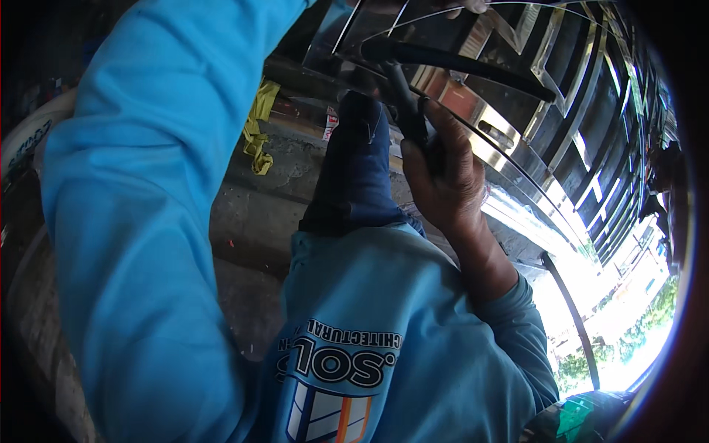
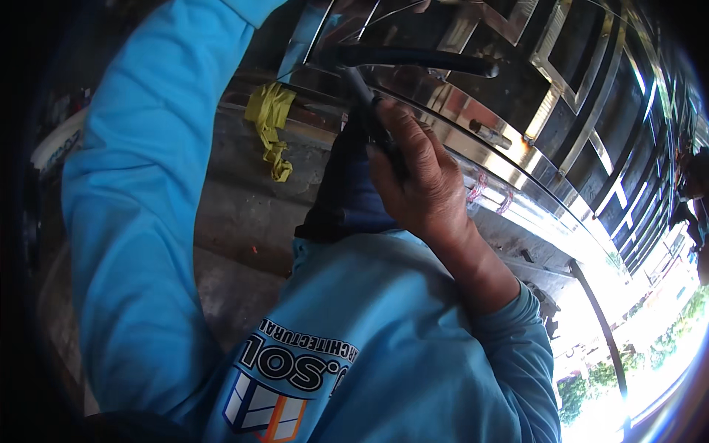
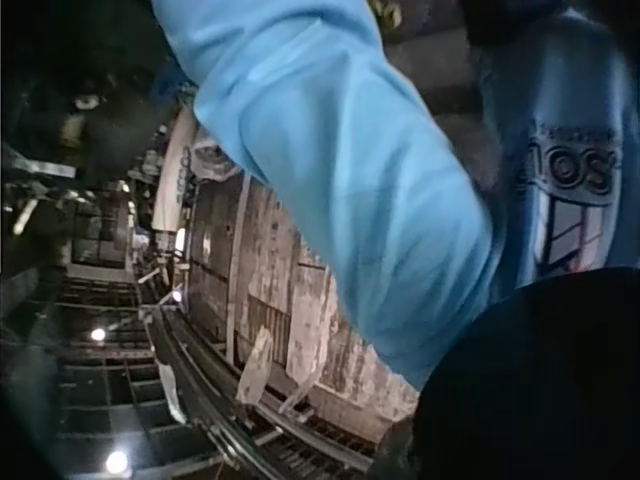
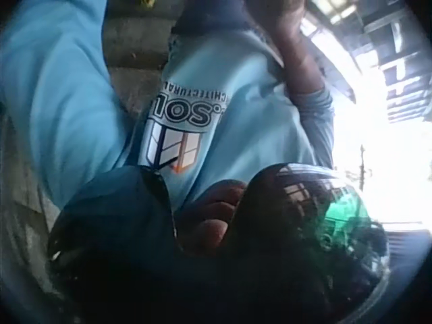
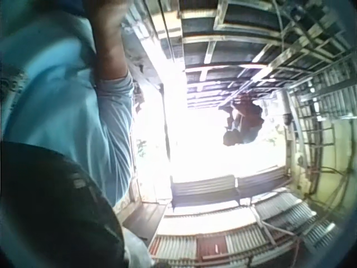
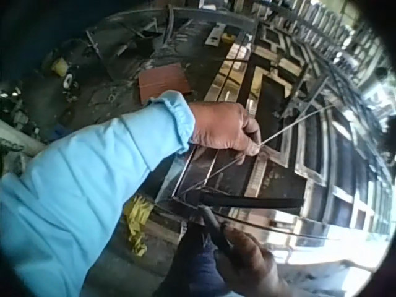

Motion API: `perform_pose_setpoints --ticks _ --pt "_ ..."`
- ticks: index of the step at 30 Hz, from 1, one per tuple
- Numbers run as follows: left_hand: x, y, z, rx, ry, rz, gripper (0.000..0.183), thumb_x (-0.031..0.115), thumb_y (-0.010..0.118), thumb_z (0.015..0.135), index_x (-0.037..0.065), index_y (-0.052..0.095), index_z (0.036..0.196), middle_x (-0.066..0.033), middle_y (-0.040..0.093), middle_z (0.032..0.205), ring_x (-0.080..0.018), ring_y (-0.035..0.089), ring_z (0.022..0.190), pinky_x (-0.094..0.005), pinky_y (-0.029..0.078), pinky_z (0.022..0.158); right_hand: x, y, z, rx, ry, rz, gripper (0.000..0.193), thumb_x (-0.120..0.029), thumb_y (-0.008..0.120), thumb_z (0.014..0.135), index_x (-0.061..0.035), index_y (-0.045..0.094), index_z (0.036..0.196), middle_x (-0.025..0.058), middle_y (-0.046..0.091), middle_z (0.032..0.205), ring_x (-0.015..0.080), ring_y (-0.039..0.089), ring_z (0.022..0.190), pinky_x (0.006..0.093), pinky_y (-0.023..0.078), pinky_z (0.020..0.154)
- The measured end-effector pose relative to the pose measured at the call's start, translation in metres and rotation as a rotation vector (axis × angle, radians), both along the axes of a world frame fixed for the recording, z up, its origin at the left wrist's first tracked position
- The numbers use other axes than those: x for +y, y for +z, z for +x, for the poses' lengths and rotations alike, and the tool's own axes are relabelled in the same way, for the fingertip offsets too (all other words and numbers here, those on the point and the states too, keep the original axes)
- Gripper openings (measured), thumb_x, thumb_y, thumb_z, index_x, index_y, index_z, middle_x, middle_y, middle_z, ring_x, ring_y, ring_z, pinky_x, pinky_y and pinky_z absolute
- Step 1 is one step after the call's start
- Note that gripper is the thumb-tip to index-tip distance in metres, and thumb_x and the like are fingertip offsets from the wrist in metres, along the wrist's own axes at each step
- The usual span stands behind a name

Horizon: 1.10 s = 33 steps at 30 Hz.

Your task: The person welds components of a metal frame using a welding torch and welding wire.

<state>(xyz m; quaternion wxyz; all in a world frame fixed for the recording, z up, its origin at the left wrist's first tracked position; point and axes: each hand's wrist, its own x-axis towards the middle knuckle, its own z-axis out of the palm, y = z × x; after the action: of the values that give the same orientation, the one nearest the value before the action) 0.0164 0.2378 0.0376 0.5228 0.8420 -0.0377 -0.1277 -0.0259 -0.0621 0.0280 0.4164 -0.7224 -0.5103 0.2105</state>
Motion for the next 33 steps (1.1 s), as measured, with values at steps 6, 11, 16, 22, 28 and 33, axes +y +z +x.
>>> perform_pose_setpoints --ticks 6,11,16,22,28,33 --pt "-0.001 0.000 -0.001 0.027 -0.004 -0.028 0.024 0.024 0.070 0.094 0.001 0.074 0.099 -0.0069 0.074 0.085 -0.0157 0.065 0.082 -0.0326 0.049 0.080 0.002 -0.001 0.000 0.017 0.011 -0.005 0.059 -0.002 0.072 0.088 -0.0042 0.049 0.141 0.0241 0.067 0.117 0.0360 0.072 0.102 0.0384 0.060 0.082" --pt "-0.001 0.002 0.000 -0.011 0.004 0.064 0.023 0.025 0.071 0.092 0.003 0.074 0.099 -0.0062 0.074 0.084 -0.0164 0.065 0.081 -0.0338 0.049 0.079 0.004 0.000 0.001 0.000 0.031 0.000 0.058 -0.001 0.072 0.087 -0.0030 0.049 0.141 0.0245 0.067 0.116 0.0365 0.072 0.098 0.0385 0.060 0.079" --pt "0.001 0.001 -0.001 -0.002 0.009 0.048 0.023 0.025 0.071 0.092 0.004 0.075 0.099 -0.0058 0.074 0.084 -0.0162 0.065 0.081 -0.0334 0.049 0.079 0.008 0.004 -0.001 -0.033 0.042 -0.013 0.056 0.000 0.072 0.086 -0.0019 0.052 0.139 0.0238 0.067 0.114 0.0351 0.072 0.094 0.0385 0.059 0.077" --pt "0.000 0.000 -0.001 -0.012 0.013 0.047 0.025 0.026 0.070 0.093 0.003 0.075 0.100 -0.0061 0.074 0.084 -0.0168 0.066 0.082 -0.0336 0.049 0.080 0.009 0.006 -0.001 -0.027 0.045 -0.026 0.055 0.000 0.072 0.085 -0.0017 0.055 0.137 0.0226 0.067 0.114 0.0342 0.072 0.095 0.0382 0.059 0.078" --pt "0.001 0.008 -0.005 0.025 0.023 0.053 0.024 0.026 0.070 0.093 0.004 0.075 0.100 -0.0059 0.075 0.084 -0.0168 0.066 0.082 -0.0334 0.049 0.080 0.011 0.005 -0.004 -0.016 0.030 -0.018 0.054 -0.001 0.073 0.086 -0.0026 0.056 0.137 0.0220 0.067 0.116 0.0346 0.072 0.097 0.0378 0.059 0.078" --pt "-0.004 0.009 -0.003 0.052 0.034 0.041 0.023 0.025 0.070 0.093 0.003 0.075 0.099 -0.0059 0.075 0.084 -0.0166 0.066 0.081 -0.0330 0.049 0.079 0.009 0.006 0.000 -0.006 0.046 -0.021 0.054 -0.001 0.073 0.086 -0.0028 0.056 0.137 0.0224 0.067 0.116 0.0355 0.072 0.097 0.0382 0.059 0.078"
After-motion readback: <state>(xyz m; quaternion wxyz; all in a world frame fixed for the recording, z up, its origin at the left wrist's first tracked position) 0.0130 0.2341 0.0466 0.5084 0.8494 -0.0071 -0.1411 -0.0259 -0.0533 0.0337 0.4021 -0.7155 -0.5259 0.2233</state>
